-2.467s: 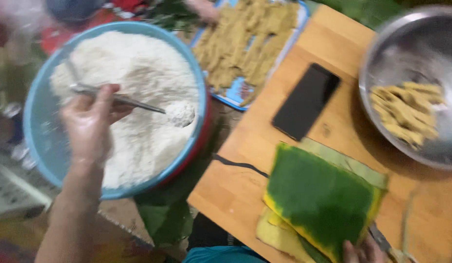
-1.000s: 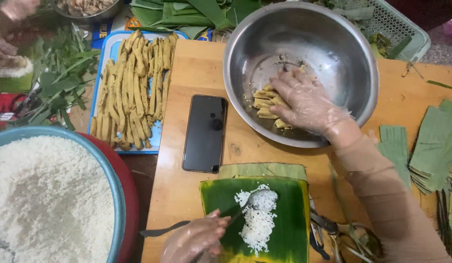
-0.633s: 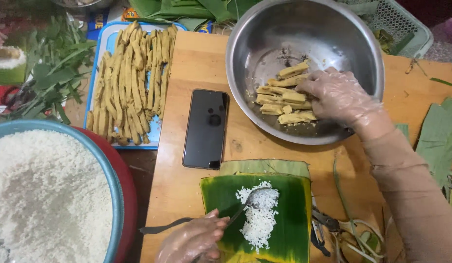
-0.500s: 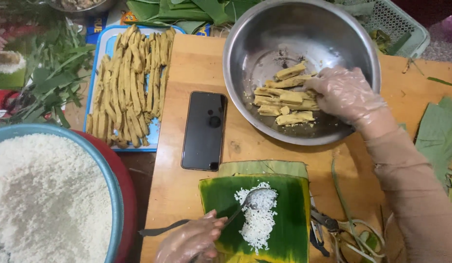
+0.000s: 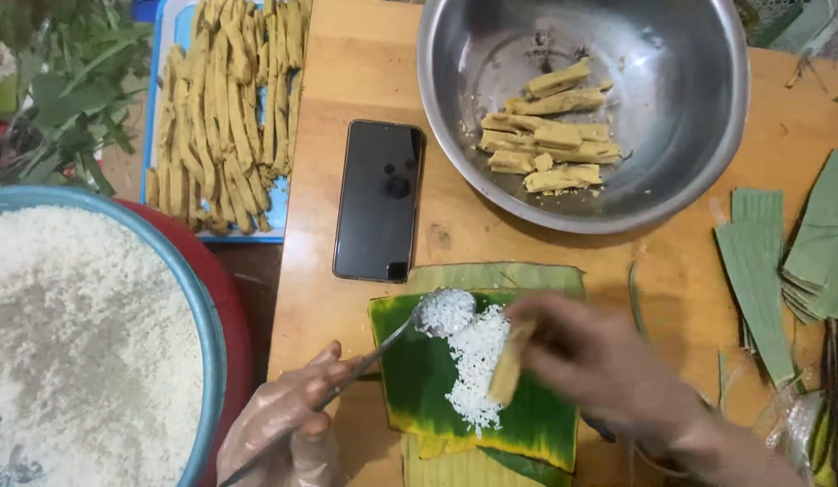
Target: Assembling and wrapping rice cakes using banana leaves, rice, and filling, then tying them with string.
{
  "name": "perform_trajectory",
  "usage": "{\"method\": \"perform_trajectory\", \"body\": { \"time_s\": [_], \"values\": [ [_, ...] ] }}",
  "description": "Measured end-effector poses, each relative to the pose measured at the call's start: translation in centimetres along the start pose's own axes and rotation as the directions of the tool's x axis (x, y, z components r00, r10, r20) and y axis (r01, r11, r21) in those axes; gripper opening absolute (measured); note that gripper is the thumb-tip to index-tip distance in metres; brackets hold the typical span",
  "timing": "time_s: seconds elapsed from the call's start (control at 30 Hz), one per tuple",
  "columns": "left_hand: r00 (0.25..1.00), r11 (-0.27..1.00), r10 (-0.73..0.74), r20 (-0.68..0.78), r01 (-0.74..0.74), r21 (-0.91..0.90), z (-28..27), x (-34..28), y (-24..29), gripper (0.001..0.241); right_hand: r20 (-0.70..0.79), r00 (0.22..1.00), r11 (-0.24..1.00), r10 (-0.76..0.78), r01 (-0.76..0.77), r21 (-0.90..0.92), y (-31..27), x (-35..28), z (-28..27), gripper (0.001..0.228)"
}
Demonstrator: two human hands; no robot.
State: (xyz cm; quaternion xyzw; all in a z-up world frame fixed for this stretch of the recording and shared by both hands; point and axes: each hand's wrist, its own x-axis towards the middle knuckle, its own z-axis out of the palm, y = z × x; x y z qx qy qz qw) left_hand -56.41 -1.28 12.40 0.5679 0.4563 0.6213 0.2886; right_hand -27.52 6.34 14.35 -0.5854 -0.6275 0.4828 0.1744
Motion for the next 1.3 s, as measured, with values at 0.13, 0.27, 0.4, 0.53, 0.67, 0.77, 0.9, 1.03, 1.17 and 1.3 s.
{"method": "perform_trajectory", "body": {
  "time_s": [0.13, 0.27, 0.4, 0.53, 0.67, 0.77, 0.9, 1.03, 1.17, 1.3],
  "values": [
    [0.992, 0.993, -0.101, -0.082, 0.106, 0.06, 1.2, 0.5, 1.3, 0.025, 0.185, 0.976, 0.988, -0.111, 0.129, -0.089, 3.4, 0.1, 3.8, 0.036],
    [0.988, 0.988, -0.137, -0.07, 0.141, 0.066, 0.7, 0.1, 0.7, 0.024, 0.143, 0.949, 0.902, -0.281, 0.312, -0.299, 2.9, 0.0, 2.8, 0.041],
    [0.993, 0.991, -0.089, -0.08, 0.097, 0.092, 0.7, -0.2, 0.5, 0.026, -0.088, 0.946, 0.839, -0.312, 0.231, -0.493, 1.2, -0.2, -0.7, 0.03],
    [0.992, 0.988, -0.117, -0.054, 0.122, 0.096, 0.6, -0.2, 0.4, 0.025, -0.331, 0.665, 0.565, -0.669, 0.166, -0.808, 0.4, 2.0, -6.8, 0.006],
    [0.983, 0.981, -0.148, -0.103, 0.159, 0.107, 1.0, -0.6, -0.2, 0.026, -0.336, 0.921, 0.783, -0.199, -0.056, -0.619, -1.8, 8.8, -10.4, 0.04],
    [0.994, 0.995, -0.059, -0.087, 0.066, 0.081, 1.1, -0.9, -1.4, 0.025, -0.065, 0.984, 0.652, -0.166, 0.06, -0.756, 0.6, 13.8, -10.8, 0.057],
    [0.984, 0.979, -0.117, -0.137, 0.137, 0.148, 1.4, -0.2, 0.1, 0.026, -0.068, 0.991, 0.725, -0.119, 0.04, -0.688, -0.2, 14.7, -9.8, 0.027],
    [0.99, 0.985, -0.08, -0.117, 0.097, 0.145, 1.3, -0.1, -0.1, 0.022, -0.161, 0.977, 0.93, 0.137, -0.183, -0.32, -5.1, 12.3, -9.2, 0.038],
    [0.998, 0.976, -0.043, -0.048, 0.052, 0.209, 0.8, -0.3, -0.5, 0.025, -0.179, 0.954, 0.935, 0.241, -0.278, -0.221, -3.2, 13.7, -10.4, 0.023],
    [0.993, 0.978, -0.065, -0.1, 0.084, 0.193, 1.1, -0.2, 0.0, 0.023, -0.228, 0.95, 0.892, 0.214, -0.286, -0.351, -2.0, 14.3, -10.6, 0.016]
  ]
}}
